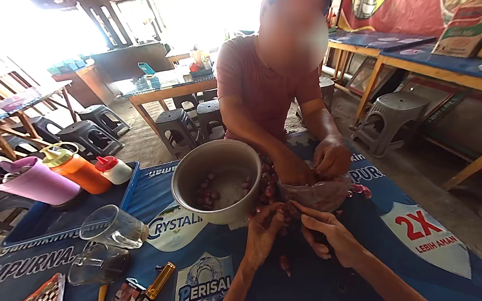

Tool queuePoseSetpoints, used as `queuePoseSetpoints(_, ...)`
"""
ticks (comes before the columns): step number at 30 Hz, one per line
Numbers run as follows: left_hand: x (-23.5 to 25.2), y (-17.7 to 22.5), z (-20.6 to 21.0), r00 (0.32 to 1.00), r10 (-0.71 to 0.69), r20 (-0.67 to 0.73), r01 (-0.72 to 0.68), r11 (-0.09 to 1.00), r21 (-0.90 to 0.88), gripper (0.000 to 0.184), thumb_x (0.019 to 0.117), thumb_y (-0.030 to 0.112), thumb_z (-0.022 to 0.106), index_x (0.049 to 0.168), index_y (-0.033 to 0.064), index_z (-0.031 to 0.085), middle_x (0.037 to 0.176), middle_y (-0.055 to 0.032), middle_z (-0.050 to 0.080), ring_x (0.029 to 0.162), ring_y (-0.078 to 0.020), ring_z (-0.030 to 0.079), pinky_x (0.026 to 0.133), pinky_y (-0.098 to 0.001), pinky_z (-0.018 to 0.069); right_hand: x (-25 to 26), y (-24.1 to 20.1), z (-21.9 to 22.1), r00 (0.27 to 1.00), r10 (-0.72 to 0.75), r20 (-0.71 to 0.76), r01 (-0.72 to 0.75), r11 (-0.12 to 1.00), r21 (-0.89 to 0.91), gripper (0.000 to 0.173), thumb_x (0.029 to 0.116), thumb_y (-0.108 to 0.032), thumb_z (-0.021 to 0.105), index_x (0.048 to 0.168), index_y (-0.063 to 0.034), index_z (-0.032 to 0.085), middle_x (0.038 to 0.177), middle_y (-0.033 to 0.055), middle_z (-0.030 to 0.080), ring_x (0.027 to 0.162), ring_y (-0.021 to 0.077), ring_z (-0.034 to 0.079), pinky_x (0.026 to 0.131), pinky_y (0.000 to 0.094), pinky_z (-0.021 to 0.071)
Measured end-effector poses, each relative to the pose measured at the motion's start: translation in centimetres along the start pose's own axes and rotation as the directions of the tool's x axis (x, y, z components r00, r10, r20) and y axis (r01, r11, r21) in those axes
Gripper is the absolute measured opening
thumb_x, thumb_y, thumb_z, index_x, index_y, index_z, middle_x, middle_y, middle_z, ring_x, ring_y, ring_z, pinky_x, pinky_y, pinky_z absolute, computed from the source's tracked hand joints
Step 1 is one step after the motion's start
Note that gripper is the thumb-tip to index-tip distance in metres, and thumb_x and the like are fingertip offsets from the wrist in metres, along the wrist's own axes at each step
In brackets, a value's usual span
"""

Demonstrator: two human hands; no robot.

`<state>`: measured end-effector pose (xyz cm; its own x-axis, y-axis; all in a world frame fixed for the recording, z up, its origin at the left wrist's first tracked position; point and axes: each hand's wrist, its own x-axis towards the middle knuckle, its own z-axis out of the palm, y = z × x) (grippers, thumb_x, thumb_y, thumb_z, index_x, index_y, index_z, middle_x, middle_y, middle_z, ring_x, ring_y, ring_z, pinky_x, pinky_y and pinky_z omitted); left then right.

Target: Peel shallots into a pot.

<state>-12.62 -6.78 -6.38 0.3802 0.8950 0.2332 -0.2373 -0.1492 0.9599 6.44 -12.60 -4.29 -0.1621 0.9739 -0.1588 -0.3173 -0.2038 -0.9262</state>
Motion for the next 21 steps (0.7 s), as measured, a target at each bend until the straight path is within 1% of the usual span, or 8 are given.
queuePoseSetpoints(4, 0.33, -0.23, -0.39, 0.996, -0.080, 0.025, 0.083, 0.983, -0.161, 0.032, 0.1049, 0.008, 0.044, 0.129, -0.0077, 0.060, 0.103, -0.0098, 0.072, 0.086, -0.0146, 0.071, 0.079, -0.0303, 0.0602, 0.15, -0.01, -0.24, 1.000, -0.010, 0.000, 0.010, 1.000, 0.016, 0.048, 0.1052, -0.021, 0.045, 0.153, -0.0124, 0.048, 0.066, -0.0011, 0.054, 0.041, 0.0055, 0.045, 0.036, 0.0186, 0.0390)
queuePoseSetpoints(6, 0.43, -0.08, -0.27, 0.992, -0.127, 0.019, 0.128, 0.962, -0.243, 0.035, 0.1059, 0.007, 0.039, 0.132, -0.0068, 0.057, 0.103, -0.0099, 0.071, 0.085, -0.0137, 0.070, 0.078, -0.0290, 0.0596, 0.04, -0.10, -0.18, 1.000, -0.023, -0.011, 0.024, 0.999, 0.025, 0.049, 0.1055, -0.021, 0.045, 0.153, -0.0124, 0.048, 0.066, -0.0009, 0.055, 0.041, 0.0055, 0.045, 0.036, 0.0185, 0.0389)
queuePoseSetpoints(9, 0.49, 0.21, -0.26, 0.979, -0.201, 0.022, 0.195, 0.910, -0.365, 0.036, 0.1063, 0.007, 0.035, 0.131, -0.0050, 0.058, 0.103, -0.0100, 0.070, 0.083, -0.0125, 0.069, 0.077, -0.0264, 0.0587, -0.05, -0.27, -0.11, 0.999, -0.048, -0.019, 0.048, 0.998, 0.035, 0.049, 0.1055, -0.021, 0.044, 0.153, -0.0119, 0.048, 0.066, -0.0008, 0.055, 0.041, 0.0052, 0.044, 0.035, 0.0182, 0.0386)
queuePoseSetpoints(11, 0.49, 0.29, -0.29, 0.971, -0.235, 0.029, 0.226, 0.881, -0.417, 0.034, 0.1065, 0.008, 0.037, 0.130, -0.0046, 0.059, 0.105, -0.0099, 0.070, 0.086, -0.0124, 0.069, 0.080, -0.0261, 0.0584, -0.10, -0.27, -0.10, 0.997, -0.071, -0.018, 0.071, 0.997, 0.040, 0.049, 0.1056, -0.021, 0.043, 0.154, -0.0120, 0.047, 0.067, -0.0010, 0.055, 0.041, 0.0051, 0.045, 0.035, 0.0181, 0.0390)
queuePoseSetpoints(13, 0.54, 0.13, -0.31, 0.972, -0.233, 0.034, 0.223, 0.868, -0.443, 0.031, 0.1041, 0.010, 0.045, 0.127, -0.0037, 0.061, 0.106, -0.0089, 0.071, 0.088, -0.0122, 0.069, 0.083, -0.0261, 0.0577, -0.13, -0.24, -0.12, 0.995, -0.095, -0.011, 0.096, 0.995, 0.033, 0.049, 0.1059, -0.020, 0.043, 0.154, -0.0119, 0.047, 0.067, -0.0012, 0.055, 0.041, 0.0049, 0.045, 0.036, 0.0179, 0.0392)
queuePoseSetpoints(16, 0.52, -0.09, -0.22, 0.977, -0.213, 0.011, 0.196, 0.878, -0.437, 0.028, 0.0998, 0.008, 0.056, 0.125, -0.0028, 0.063, 0.103, -0.0087, 0.070, 0.087, -0.0128, 0.068, 0.080, -0.0274, 0.0581, -0.26, -0.19, -0.04, 0.991, -0.133, 0.029, 0.133, 0.991, 0.009, 0.048, 0.1054, -0.017, 0.042, 0.153, -0.0098, 0.047, 0.068, -0.0028, 0.055, 0.042, 0.0039, 0.045, 0.036, 0.0175, 0.0394)
queuePoseSetpoints(18, 0.54, -0.21, -0.25, 0.977, -0.215, -0.009, 0.190, 0.882, -0.432, 0.028, 0.1011, 0.006, 0.053, 0.126, -0.0025, 0.062, 0.105, -0.0088, 0.070, 0.087, -0.0129, 0.068, 0.079, -0.0273, 0.0582, -0.35, -0.20, -0.08, 0.988, -0.145, 0.059, 0.144, 0.989, 0.035, 0.049, 0.1053, -0.018, 0.042, 0.154, -0.0094, 0.045, 0.067, -0.0035, 0.055, 0.042, 0.0034, 0.045, 0.036, 0.0172, 0.0390)
queuePoseSetpoints(21, 0.64, -0.62, -0.71, 0.982, -0.191, -0.005, 0.171, 0.889, -0.425, 0.034, 0.1027, 0.007, 0.049, 0.134, -0.0040, 0.058, 0.111, -0.0097, 0.069, 0.091, -0.0127, 0.068, 0.083, -0.0271, 0.0569, -0.41, -0.35, -0.24, 0.984, -0.168, 0.055, 0.164, 0.985, 0.061, 0.049, 0.1051, -0.017, 0.043, 0.154, -0.0088, 0.046, 0.067, -0.0034, 0.055, 0.042, 0.0032, 0.045, 0.036, 0.0168, 0.0389)
